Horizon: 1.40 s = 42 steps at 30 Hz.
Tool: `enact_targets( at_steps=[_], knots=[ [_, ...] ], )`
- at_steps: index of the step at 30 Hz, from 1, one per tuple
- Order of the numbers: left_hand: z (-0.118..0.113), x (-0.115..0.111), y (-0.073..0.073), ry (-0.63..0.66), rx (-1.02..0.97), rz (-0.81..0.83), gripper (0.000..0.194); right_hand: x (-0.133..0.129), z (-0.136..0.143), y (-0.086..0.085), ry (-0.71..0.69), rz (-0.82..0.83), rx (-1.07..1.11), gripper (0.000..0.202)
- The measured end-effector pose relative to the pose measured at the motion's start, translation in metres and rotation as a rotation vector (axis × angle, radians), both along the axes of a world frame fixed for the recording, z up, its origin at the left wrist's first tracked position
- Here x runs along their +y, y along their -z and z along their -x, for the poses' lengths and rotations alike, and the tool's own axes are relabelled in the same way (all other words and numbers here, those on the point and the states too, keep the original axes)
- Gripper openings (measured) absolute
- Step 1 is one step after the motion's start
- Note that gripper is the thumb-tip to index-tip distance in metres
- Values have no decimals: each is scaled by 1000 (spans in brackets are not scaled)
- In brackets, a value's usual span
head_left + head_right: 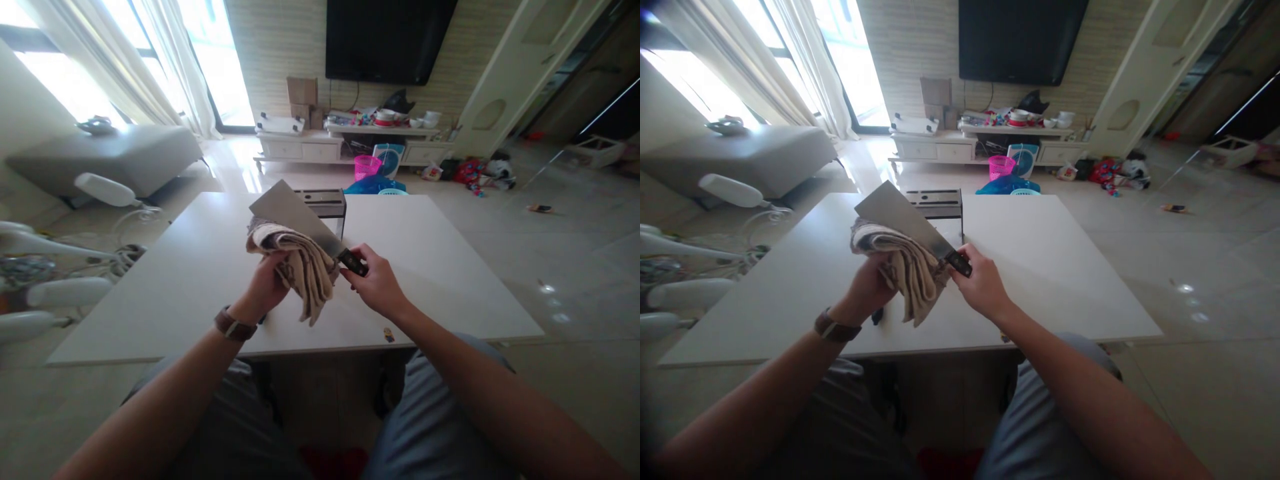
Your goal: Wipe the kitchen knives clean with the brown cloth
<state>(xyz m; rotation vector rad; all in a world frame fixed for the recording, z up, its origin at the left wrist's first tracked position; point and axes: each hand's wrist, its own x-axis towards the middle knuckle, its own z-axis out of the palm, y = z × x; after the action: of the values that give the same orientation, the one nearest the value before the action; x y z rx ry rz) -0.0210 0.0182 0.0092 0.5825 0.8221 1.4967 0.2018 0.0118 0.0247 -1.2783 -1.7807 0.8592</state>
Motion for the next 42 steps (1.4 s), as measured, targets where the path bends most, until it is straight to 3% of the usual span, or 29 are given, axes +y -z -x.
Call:
enact_targets(
  at_steps=[10, 16, 24, 36, 42],
  knots=[
    [0, 7, 0, -131, 26, -28, 33, 1, 1, 1, -156, 33, -50, 25],
    [16, 14, -11, -233, 0, -102, 29, 1, -2, -2, -163, -46, -184, 26],
    [42, 21, -20, -273, 25, -122, 17, -3, -3, -2, -206, -64, -217, 21],
    [28, 15, -22, -239, -13, -80, 11, -2, -6, 0, -175, -88, -270, 18],
    [30, 15, -21, -247, -14, -70, 17, -2, -5, 0, -158, -88, -274, 19]
  ],
)
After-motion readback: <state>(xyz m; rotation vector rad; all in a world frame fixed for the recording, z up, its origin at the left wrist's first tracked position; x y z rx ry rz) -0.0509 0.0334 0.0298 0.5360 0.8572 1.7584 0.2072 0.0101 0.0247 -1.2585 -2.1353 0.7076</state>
